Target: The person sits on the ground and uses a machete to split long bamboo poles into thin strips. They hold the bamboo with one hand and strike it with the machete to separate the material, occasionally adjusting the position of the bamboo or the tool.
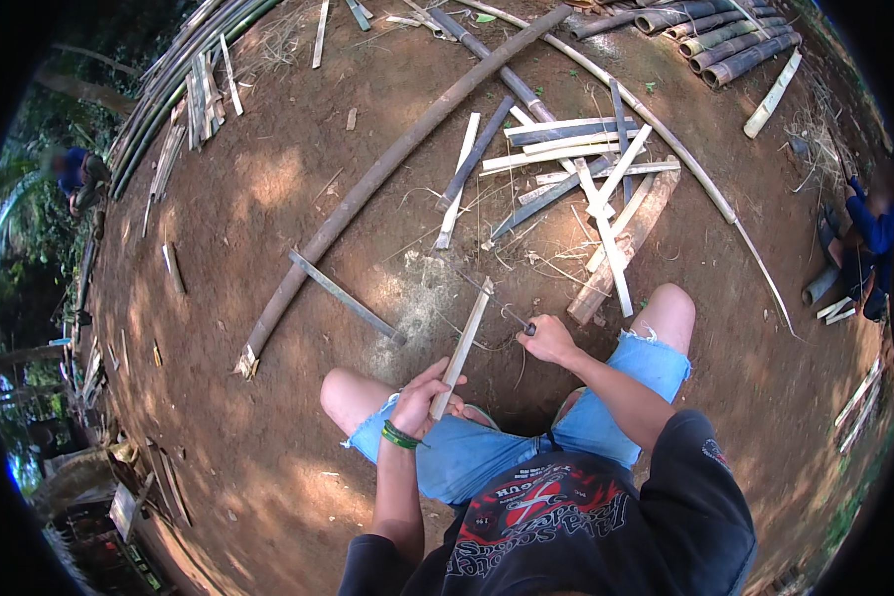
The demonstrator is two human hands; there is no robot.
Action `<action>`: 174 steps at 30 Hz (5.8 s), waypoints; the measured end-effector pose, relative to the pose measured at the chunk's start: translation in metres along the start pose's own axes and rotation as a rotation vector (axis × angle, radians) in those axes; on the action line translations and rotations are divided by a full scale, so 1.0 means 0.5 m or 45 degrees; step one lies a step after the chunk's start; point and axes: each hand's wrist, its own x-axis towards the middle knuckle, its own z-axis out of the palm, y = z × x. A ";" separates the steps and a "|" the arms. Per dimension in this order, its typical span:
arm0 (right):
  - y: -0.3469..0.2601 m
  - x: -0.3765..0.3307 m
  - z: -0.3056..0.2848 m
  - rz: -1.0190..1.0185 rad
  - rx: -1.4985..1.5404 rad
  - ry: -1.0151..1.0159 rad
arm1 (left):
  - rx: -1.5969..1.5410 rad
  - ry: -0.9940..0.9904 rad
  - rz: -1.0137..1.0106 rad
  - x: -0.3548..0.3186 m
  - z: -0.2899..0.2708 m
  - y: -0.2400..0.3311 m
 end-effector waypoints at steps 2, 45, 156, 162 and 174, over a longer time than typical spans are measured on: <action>-0.012 -0.037 0.024 0.007 0.062 -0.079 | 0.053 0.001 0.077 0.010 0.000 0.043; 0.085 -0.013 0.066 0.437 0.215 -0.010 | 0.879 0.935 0.979 0.131 0.130 0.206; 0.097 0.007 0.070 -0.039 0.570 0.330 | 1.109 1.024 0.882 0.116 0.147 0.194; 0.118 0.018 0.074 0.273 0.362 0.068 | 1.130 1.014 0.901 0.124 0.150 0.199; 0.094 0.018 0.069 0.138 0.513 0.095 | 1.134 1.014 0.908 0.119 0.153 0.209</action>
